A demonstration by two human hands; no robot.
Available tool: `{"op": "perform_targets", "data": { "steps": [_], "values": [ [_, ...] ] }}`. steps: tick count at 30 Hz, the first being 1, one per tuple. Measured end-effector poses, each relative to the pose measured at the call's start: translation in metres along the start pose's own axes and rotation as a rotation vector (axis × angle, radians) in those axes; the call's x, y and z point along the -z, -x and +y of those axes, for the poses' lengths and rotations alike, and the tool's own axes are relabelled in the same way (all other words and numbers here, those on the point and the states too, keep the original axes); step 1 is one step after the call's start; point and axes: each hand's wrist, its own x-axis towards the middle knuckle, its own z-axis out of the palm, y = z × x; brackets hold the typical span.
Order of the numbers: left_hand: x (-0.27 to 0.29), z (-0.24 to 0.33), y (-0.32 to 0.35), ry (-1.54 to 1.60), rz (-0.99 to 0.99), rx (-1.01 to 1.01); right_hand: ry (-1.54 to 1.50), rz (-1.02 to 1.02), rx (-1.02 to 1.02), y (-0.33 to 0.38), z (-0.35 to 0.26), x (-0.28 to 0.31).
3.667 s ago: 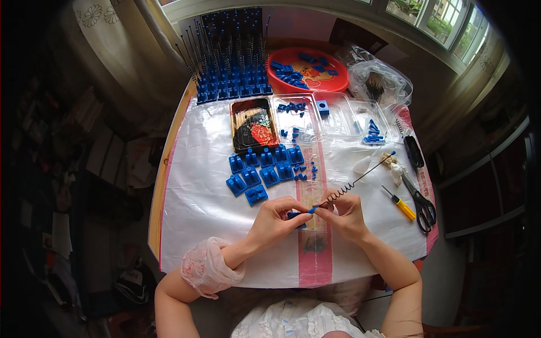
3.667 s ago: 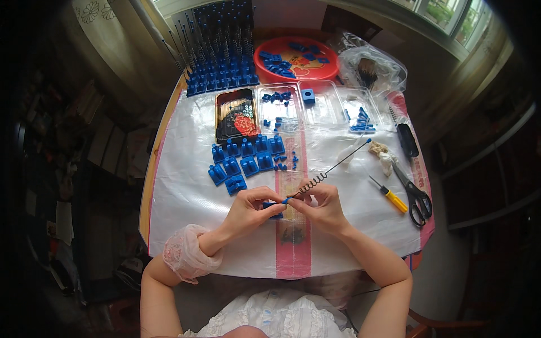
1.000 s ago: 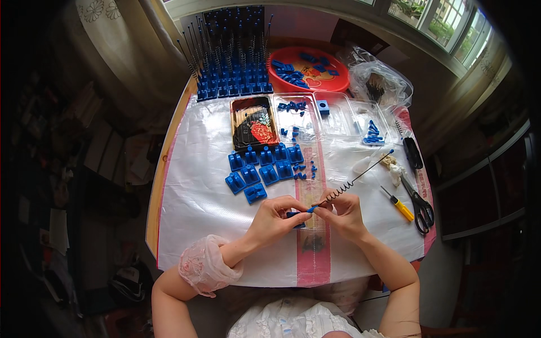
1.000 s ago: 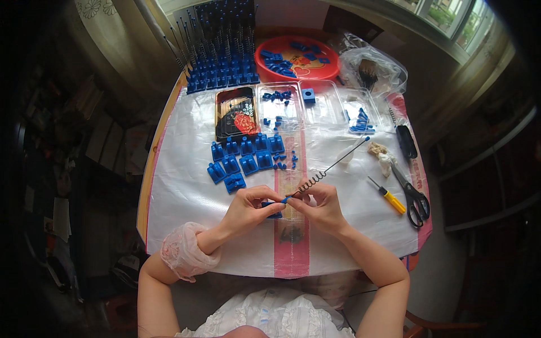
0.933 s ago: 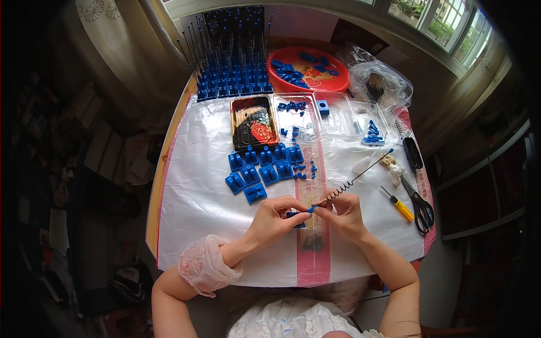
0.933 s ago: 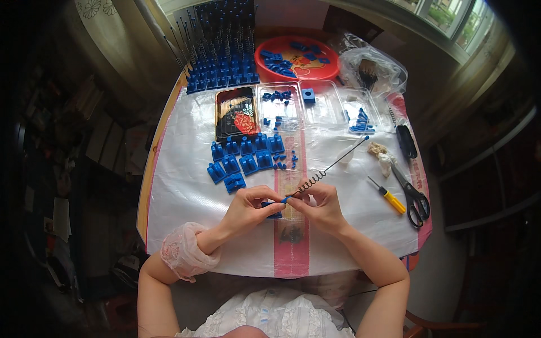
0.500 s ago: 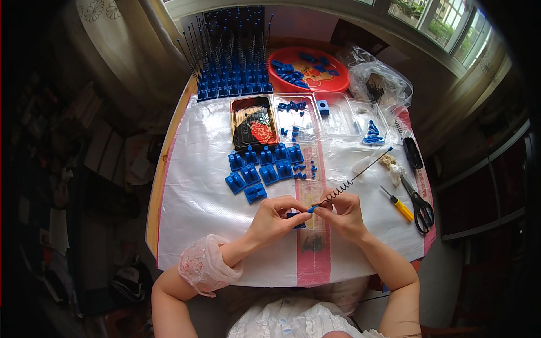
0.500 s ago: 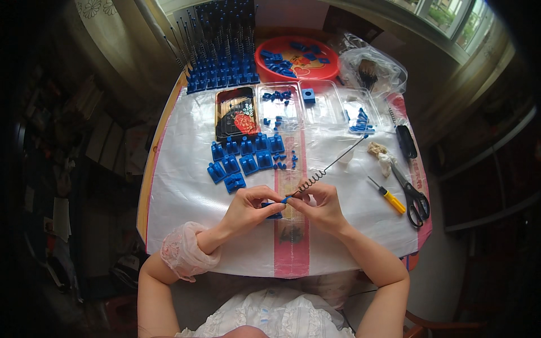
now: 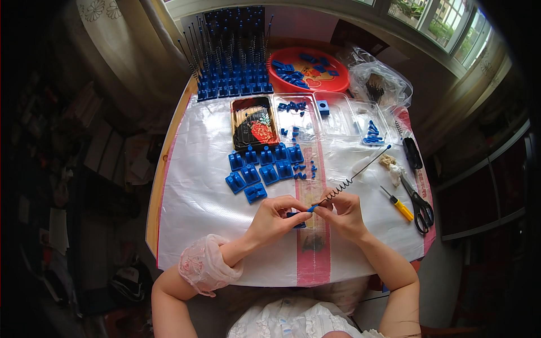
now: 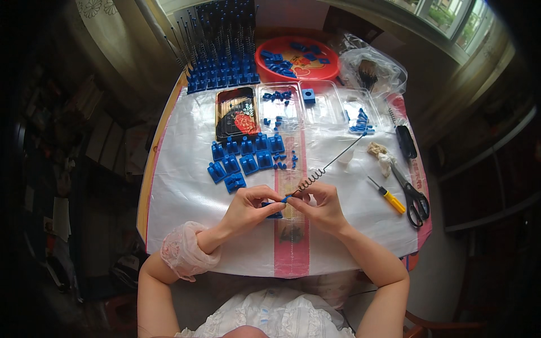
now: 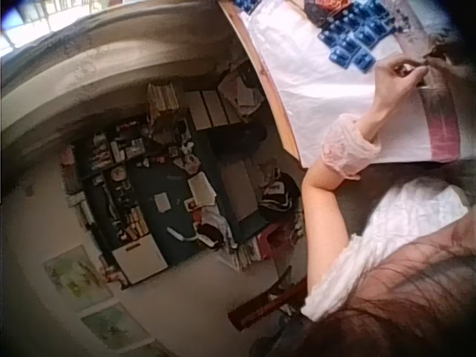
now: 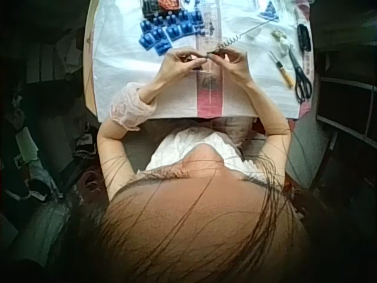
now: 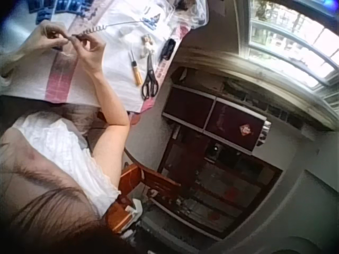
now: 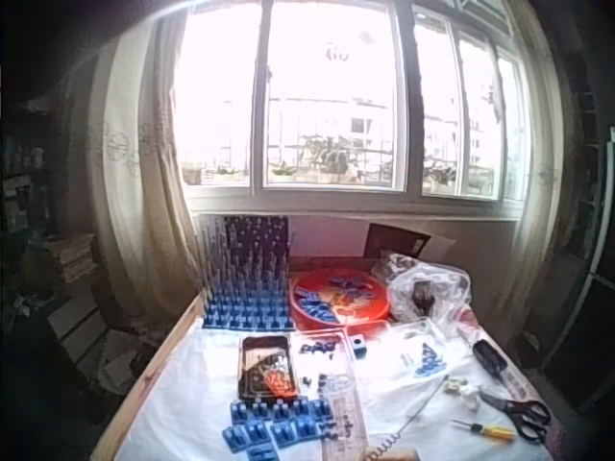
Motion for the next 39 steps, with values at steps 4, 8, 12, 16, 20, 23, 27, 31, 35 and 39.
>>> {"op": "perform_targets", "data": {
  "steps": [4, 8, 12, 16, 20, 23, 27, 31, 35, 39],
  "values": [
    [-0.0011, -0.0028, -0.0006, 0.007, 0.021, -0.035, 0.009, 0.004, -0.007, 0.0003, 0.0018, 0.0006],
    [-0.0037, -0.0058, -0.0012, 0.042, 0.055, -0.069, 0.030, 0.010, -0.005, 0.0006, 0.0024, 0.0007],
    [0.0000, -0.0016, -0.0008, 0.003, 0.001, -0.018, 0.052, 0.008, 0.004, 0.0002, 0.0021, 0.0016],
    [0.0001, 0.0009, 0.0001, -0.008, 0.006, -0.011, 0.053, 0.009, 0.011, -0.0002, 0.0022, 0.0011],
    [0.0006, 0.0037, -0.0001, -0.023, 0.003, 0.004, 0.050, 0.016, 0.010, -0.0005, 0.0012, 0.0005],
    [0.0006, 0.0014, 0.0000, -0.006, 0.006, 0.001, 0.051, 0.014, 0.011, -0.0009, 0.0012, 0.0001],
    [0.0005, 0.0001, -0.0004, 0.002, 0.006, 0.000, 0.066, 0.009, -0.003, -0.0008, 0.0029, 0.0009],
    [0.0007, 0.0011, -0.0006, -0.001, 0.001, -0.002, 0.043, 0.021, -0.002, 0.0001, 0.0056, 0.0005],
    [0.0005, 0.0019, -0.0005, 0.019, 0.000, -0.011, 0.014, 0.027, -0.011, -0.0003, 0.0035, -0.0006],
    [0.0015, -0.0001, -0.0004, -0.006, -0.002, -0.009, 0.018, 0.021, -0.017, -0.0009, 0.0027, -0.0006]
  ]
}}
